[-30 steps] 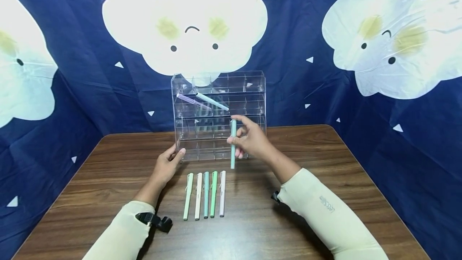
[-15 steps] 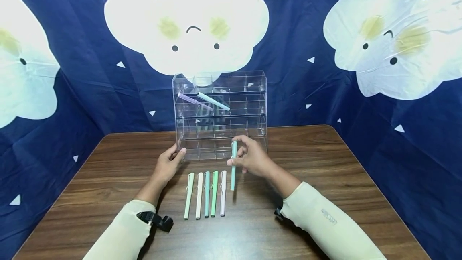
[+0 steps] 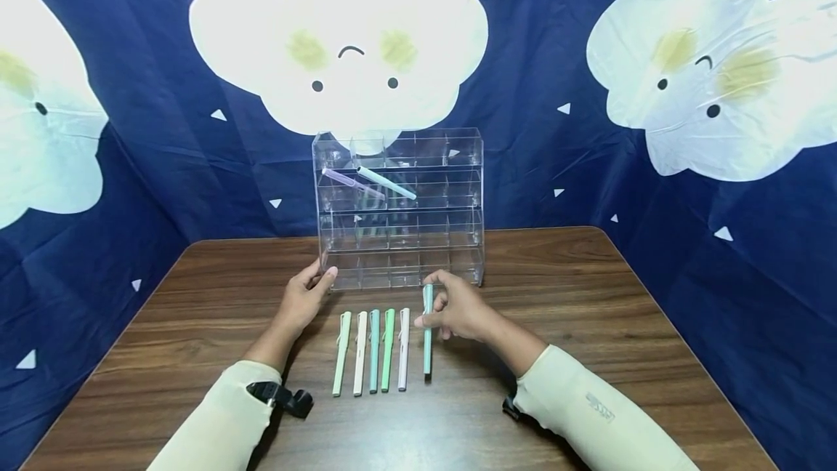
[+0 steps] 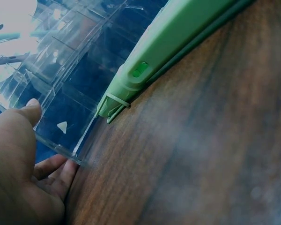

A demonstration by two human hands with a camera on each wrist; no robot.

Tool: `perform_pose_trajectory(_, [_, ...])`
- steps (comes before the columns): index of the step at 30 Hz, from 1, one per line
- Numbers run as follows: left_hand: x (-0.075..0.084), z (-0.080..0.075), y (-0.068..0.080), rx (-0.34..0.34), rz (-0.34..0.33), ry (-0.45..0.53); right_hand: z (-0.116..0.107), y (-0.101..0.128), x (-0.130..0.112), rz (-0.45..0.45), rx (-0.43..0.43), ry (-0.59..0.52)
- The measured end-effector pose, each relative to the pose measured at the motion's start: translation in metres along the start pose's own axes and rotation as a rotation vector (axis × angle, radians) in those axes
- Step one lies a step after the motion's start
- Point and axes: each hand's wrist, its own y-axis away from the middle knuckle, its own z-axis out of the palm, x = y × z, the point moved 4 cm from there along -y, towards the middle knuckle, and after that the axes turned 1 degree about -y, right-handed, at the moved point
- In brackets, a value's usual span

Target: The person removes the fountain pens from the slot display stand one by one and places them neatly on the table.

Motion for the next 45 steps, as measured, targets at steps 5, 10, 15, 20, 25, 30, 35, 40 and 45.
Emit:
perform_pose_trajectory(5, [0.002, -0.001, 0.0, -0.008, 0.002, -0.004, 0.001, 0.0, 0.003, 0.025, 0.023, 0.017])
perform_pose_trajectory(10, [0.001, -0.002, 0.0, -0.004, 0.007, -0.01, 0.007, -0.002, 0.008, 0.042, 0.006, 0.008])
perform_pose_trajectory(15, [0.002, -0.002, 0.0, -0.002, 0.009, -0.008, 0.015, -0.004, 0.012, 0.04, -0.033, 0.01])
perform_pose_trajectory(20, [0.002, -0.002, 0.001, -0.014, 0.003, -0.026, 0.02, -0.006, 0.017, 0.032, -0.05, 0.017])
perform_pose_trajectory(25, [0.002, -0.002, 0.0, -0.015, 0.005, -0.023, 0.024, -0.01, 0.021, 0.019, -0.087, 0.04])
perform_pose_trajectory(30, [0.001, -0.002, 0.001, -0.016, -0.004, -0.028, 0.028, -0.012, 0.023, 0.023, -0.109, 0.073])
perform_pose_trajectory(35, [0.001, -0.002, 0.001, -0.017, -0.005, -0.022, 0.028, -0.012, 0.024, 0.03, -0.11, 0.076])
perform_pose_trajectory(40, [0.002, -0.002, 0.001, -0.018, -0.004, -0.026, 0.028, -0.012, 0.025, 0.018, -0.104, 0.106])
perform_pose_trajectory(45, [0.002, -0.002, 0.001, -0.016, -0.006, -0.023, 0.029, -0.013, 0.027, 0.01, -0.095, 0.133])
